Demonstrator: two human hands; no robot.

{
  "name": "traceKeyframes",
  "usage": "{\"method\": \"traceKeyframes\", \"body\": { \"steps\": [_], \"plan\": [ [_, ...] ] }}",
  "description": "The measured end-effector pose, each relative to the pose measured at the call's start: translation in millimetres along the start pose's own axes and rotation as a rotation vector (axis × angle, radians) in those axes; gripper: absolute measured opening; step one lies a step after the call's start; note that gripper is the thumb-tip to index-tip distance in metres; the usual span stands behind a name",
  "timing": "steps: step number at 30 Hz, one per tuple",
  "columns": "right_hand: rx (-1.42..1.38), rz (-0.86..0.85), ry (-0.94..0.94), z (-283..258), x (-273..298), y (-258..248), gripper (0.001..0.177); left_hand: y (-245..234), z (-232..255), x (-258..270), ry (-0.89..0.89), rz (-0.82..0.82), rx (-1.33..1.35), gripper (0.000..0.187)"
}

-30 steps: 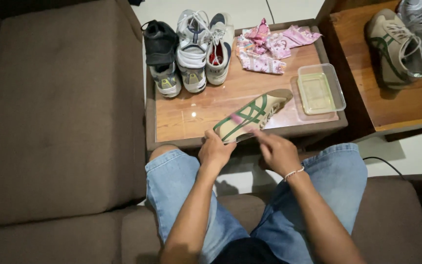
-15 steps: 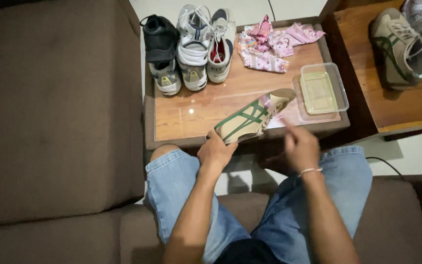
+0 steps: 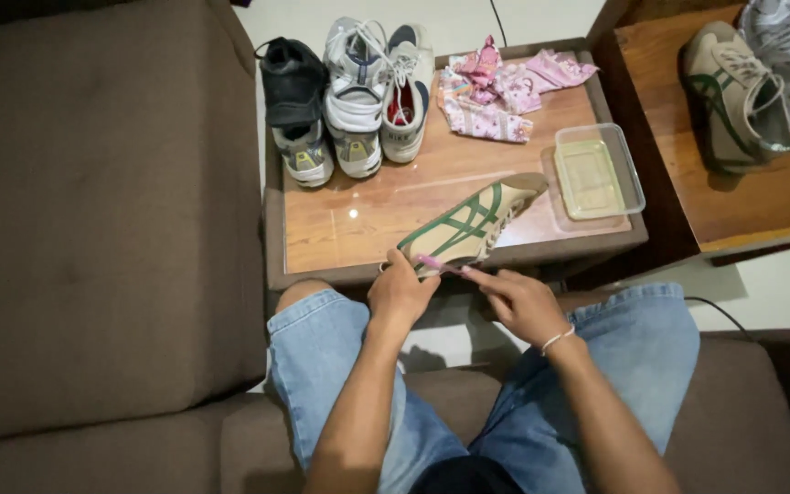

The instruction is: Cleaning a sneaker with a toothbrush and cleaning solution while sitting on a couch.

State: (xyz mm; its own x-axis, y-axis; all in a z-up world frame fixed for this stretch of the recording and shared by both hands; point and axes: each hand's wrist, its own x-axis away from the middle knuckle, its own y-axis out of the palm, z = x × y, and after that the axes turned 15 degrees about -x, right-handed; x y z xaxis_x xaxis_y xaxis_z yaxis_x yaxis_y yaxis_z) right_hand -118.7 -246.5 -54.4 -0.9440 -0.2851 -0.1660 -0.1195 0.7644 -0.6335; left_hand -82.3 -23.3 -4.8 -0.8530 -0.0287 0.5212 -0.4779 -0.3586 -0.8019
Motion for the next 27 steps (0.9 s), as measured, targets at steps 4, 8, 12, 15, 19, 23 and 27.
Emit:
{"method": "traceKeyframes", "body": {
  "steps": [4,8,12,15,19,23,27],
  "plan": [
    [0.048,0.232,0.001,31.2,-7.2,-0.3,0.035,-5.1,0.4,8.2,0.000,-0.005,0.016,0.074],
    [0.084,0.105,-0.016,4.9,-2.1,1.7,0.036,-4.8,0.7,7.2,0.031,0.003,-0.001,0.072],
    [0.115,0.242,0.037,63.1,-8.2,-1.5,0.029,-3.8,-0.5,4.6,0.027,0.017,-0.014,0.065],
    [0.081,0.326,-0.050,60.6,-11.3,-22.5,0.051,-2.8,-2.1,5.0,0.054,0.012,0.002,0.065],
    [-0.128,0.169,-0.003,22.5,-10.0,-18.6,0.036,-2.1,-3.6,0.9,0.071,-0.005,-0.035,0.062],
    [0.004,0.362,0.039,53.5,-11.5,-26.7,0.047,-0.8,-3.1,3.7,0.077,0.012,-0.037,0.058],
    [-0.237,0.196,0.059,13.2,-8.5,-26.6,0.029,-2.0,-5.3,0.2,0.070,-0.031,-0.073,0.062]
  ]
}}
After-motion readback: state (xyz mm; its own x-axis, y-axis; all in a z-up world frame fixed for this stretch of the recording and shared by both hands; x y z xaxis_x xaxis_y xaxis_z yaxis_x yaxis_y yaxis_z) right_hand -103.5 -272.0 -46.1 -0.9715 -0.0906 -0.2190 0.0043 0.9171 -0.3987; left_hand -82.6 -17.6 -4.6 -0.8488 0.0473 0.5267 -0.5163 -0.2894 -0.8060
